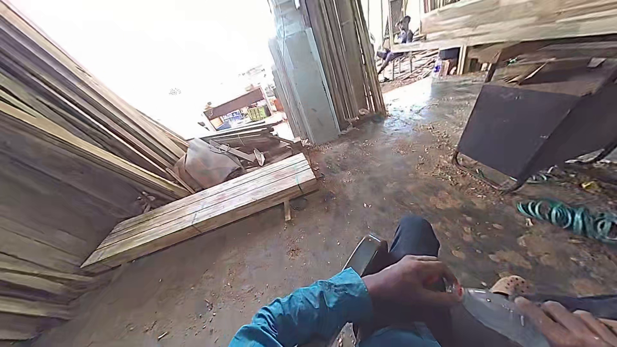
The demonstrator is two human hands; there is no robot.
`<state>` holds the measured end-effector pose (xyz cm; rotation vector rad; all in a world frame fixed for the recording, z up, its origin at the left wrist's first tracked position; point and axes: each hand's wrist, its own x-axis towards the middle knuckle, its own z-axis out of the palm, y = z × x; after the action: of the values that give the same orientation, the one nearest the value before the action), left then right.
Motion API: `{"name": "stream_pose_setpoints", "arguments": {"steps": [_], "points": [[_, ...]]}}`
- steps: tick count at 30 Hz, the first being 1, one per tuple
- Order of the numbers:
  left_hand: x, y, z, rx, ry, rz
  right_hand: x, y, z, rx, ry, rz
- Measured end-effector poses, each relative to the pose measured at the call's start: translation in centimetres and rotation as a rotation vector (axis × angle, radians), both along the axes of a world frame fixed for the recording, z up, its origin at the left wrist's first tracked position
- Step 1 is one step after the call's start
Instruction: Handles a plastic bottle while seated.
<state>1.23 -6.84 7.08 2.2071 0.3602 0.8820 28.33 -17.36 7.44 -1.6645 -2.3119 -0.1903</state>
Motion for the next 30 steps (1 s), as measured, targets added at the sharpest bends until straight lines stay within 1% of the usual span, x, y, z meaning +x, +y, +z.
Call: {"name": "stream_pose_setpoints", "arguments": {"steps": [8,11,13,15,16,19,20,21,22,26,30], "points": [[-0.3,-0.2,0.3,0.032,0.087,-0.062,-0.4,0.0,0.1,-0.088,0.026,0.009],[-0.5,0.4,0.2,0.037,0.048,-0.027,-0.5,0.1,0.5,-0.128,0.098,-0.01],[-0.4,0.7,0.4,-0.008,0.004,0.026,-0.7,0.4,0.8,-0.107,0.124,-0.035],[-0.4,0.6,0.6,-0.141,-0.005,0.06,-1.0,0.5,1.1,-0.053,0.115,-0.052],[-0.4,0.6,0.6,-0.242,-0.008,0.057,-1.2,0.5,1.4,-0.046,0.098,-0.061],[-0.7,0.4,0.6,-0.663,-0.003,0.028,-1.8,0.1,1.6,-0.095,0.069,-0.084],[-0.8,0.3,0.6,-0.763,-0.003,0.022,-1.7,0.0,1.5,-0.13,0.07,-0.089],[-0.8,0.4,0.6,-0.806,-0.002,0.031,-1.6,-0.1,1.3,-0.146,0.072,-0.09],[-0.9,0.4,0.6,-0.793,-0.001,0.049,-1.5,-0.1,1.2,-0.151,0.081,-0.091],[-1.1,1.0,0.1,-0.572,0.053,0.077,-1.3,-0.1,1.4,-0.141,0.092,-0.104],[-0.7,1.2,0.0,-0.557,-0.005,0.047,-1.6,-0.2,1.4,-0.161,0.107,-0.117]]}}
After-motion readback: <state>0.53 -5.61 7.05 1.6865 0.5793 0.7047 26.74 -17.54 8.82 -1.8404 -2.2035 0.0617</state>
